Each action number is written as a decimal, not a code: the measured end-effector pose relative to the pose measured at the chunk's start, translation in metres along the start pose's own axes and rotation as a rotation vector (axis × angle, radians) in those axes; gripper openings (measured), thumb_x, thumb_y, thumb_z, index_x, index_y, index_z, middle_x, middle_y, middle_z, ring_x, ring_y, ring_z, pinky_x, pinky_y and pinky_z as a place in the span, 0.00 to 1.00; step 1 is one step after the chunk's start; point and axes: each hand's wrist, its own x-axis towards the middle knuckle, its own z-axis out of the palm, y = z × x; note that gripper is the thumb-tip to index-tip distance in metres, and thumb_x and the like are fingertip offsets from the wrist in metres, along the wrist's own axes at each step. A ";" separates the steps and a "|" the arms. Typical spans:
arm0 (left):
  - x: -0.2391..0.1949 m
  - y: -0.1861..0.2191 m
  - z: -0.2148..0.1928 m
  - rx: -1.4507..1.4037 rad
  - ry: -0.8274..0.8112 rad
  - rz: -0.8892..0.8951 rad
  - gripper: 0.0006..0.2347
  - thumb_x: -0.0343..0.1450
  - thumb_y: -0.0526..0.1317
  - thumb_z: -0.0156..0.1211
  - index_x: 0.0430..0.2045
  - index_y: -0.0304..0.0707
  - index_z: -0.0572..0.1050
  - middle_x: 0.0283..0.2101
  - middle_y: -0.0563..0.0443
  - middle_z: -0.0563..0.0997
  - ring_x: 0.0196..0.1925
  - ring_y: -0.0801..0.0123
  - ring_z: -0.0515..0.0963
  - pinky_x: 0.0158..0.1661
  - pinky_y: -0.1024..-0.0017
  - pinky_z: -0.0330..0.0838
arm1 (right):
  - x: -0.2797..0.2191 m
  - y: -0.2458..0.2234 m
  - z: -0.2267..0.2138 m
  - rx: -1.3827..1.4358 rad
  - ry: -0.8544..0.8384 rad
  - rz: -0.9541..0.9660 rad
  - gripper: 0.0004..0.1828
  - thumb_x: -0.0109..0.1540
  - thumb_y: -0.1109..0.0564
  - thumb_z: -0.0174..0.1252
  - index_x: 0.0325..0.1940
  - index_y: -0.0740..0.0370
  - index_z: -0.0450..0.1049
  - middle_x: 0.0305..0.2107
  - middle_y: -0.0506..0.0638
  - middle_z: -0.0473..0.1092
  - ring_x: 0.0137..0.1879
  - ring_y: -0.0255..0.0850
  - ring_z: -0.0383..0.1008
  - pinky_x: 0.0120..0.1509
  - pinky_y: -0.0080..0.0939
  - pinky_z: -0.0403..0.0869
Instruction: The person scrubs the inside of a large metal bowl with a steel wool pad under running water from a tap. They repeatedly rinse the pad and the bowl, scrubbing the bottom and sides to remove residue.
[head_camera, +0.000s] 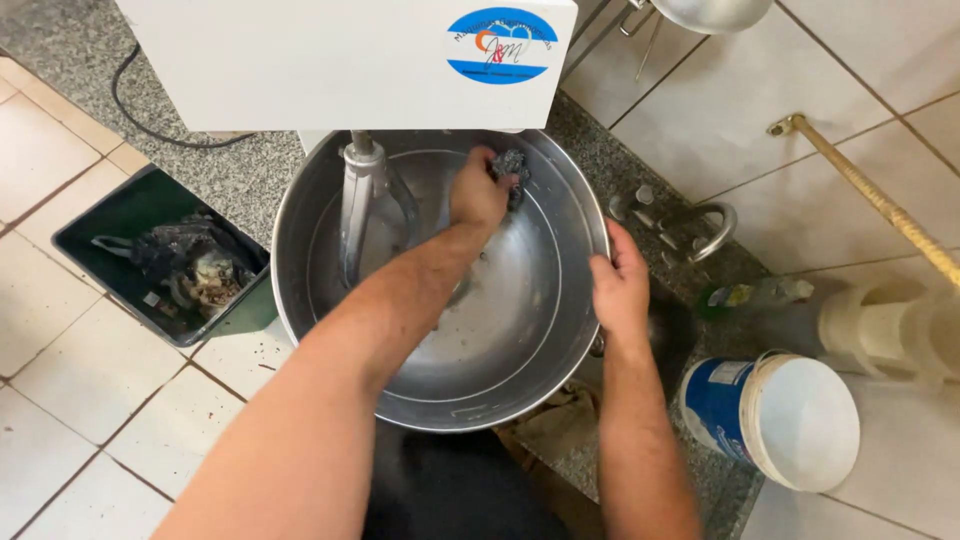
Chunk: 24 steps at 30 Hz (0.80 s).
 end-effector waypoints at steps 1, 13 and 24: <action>0.012 -0.011 0.017 0.065 0.072 0.010 0.18 0.68 0.45 0.69 0.49 0.46 0.71 0.46 0.45 0.83 0.53 0.54 0.84 0.52 0.60 0.78 | 0.002 0.001 -0.002 -0.053 -0.019 -0.025 0.30 0.58 0.70 0.50 0.66 0.64 0.70 0.50 0.63 0.74 0.57 0.47 0.70 0.61 0.49 0.73; 0.039 -0.052 0.041 0.386 0.064 0.103 0.10 0.71 0.47 0.59 0.43 0.53 0.69 0.43 0.51 0.80 0.49 0.51 0.84 0.52 0.54 0.78 | -0.009 -0.019 0.001 -0.177 0.029 -0.005 0.33 0.56 0.68 0.49 0.65 0.57 0.71 0.51 0.59 0.75 0.59 0.49 0.74 0.62 0.51 0.73; 0.013 -0.046 0.049 0.511 -0.013 0.531 0.09 0.71 0.43 0.55 0.41 0.46 0.67 0.43 0.45 0.76 0.39 0.42 0.84 0.42 0.45 0.80 | -0.020 -0.019 0.002 -0.197 0.036 0.042 0.35 0.54 0.69 0.48 0.67 0.57 0.70 0.52 0.59 0.75 0.61 0.50 0.73 0.65 0.52 0.70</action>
